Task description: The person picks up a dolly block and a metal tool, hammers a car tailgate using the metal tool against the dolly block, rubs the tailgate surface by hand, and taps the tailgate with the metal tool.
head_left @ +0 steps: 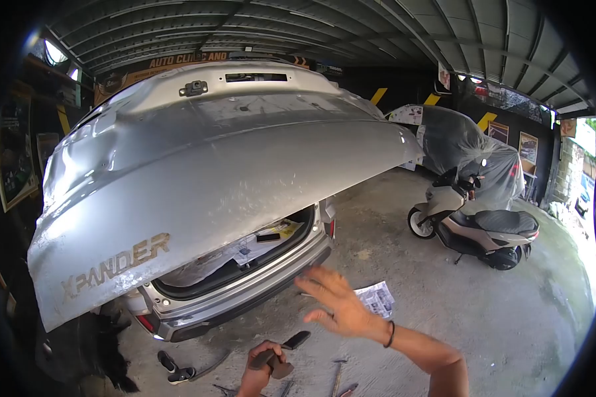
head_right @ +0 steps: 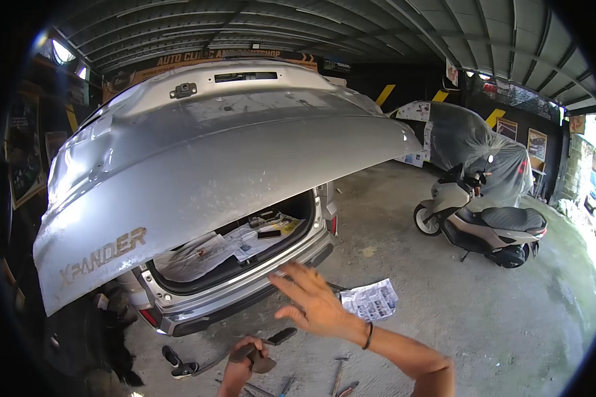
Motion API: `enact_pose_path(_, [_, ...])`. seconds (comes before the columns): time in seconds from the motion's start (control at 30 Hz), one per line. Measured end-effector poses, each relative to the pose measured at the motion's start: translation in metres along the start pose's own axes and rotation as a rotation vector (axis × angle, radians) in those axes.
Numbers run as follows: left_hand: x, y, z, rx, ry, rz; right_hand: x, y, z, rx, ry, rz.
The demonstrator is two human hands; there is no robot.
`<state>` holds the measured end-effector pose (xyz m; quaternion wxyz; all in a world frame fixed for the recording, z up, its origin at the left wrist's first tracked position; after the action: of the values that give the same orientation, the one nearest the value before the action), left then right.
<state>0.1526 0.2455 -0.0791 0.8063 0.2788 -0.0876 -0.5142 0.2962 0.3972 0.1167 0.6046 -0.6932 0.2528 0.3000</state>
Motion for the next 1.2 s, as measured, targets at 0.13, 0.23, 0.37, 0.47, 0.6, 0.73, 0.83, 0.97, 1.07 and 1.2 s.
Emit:
enact_pose_path(0.13, [-0.042,0.063,0.039,0.188,-0.019,-0.362,0.079,0.075,0.017,-0.531,0.414,-0.151])
enact_pose_path(0.23, [-0.066,0.079,0.040,0.093,-0.173,-0.557,0.086,0.055,0.022,-0.488,0.480,-0.194])
enact_pose_path(0.37, [-0.089,0.096,0.047,0.112,-0.240,-0.746,0.079,0.023,0.008,-0.297,0.532,-0.270])
enact_pose_path(0.47, [-0.103,0.116,0.069,0.297,-0.027,-0.908,0.073,0.005,-0.007,0.121,0.418,-0.150])
enact_pose_path(0.6, [-0.116,0.111,0.109,0.260,0.028,-0.810,0.056,-0.035,-0.034,0.206,0.505,0.034])
enact_pose_path(0.73, [-0.138,0.112,0.158,0.256,0.333,-0.801,-0.002,-0.070,-0.044,-0.121,0.730,0.502])
enact_pose_path(0.83, [-0.161,0.110,0.164,0.249,0.530,-0.744,-0.074,-0.105,-0.038,-0.277,0.872,0.550])
enact_pose_path(0.97, [-0.156,0.123,0.182,0.213,0.456,-0.677,-0.134,-0.118,-0.014,-0.399,0.931,0.458])
enact_pose_path(1.07, [-0.146,0.130,0.192,0.151,0.559,-0.749,-0.154,-0.114,0.011,-0.311,0.886,0.382])
enact_pose_path(1.2, [-0.147,0.120,0.197,0.048,0.633,-0.798,-0.171,-0.110,0.020,-0.103,0.715,0.442])
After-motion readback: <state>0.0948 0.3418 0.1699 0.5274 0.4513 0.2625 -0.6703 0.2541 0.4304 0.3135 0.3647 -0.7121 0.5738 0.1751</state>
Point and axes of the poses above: each hand's wrist, its own x-axis away from the middle knuckle, its own y-axis out of the palm, z = x × y, the point moved 4 cm from there along -x, towards the middle knuckle, and after that the axes turned 5 degrees about x, right-handed, at the moved point
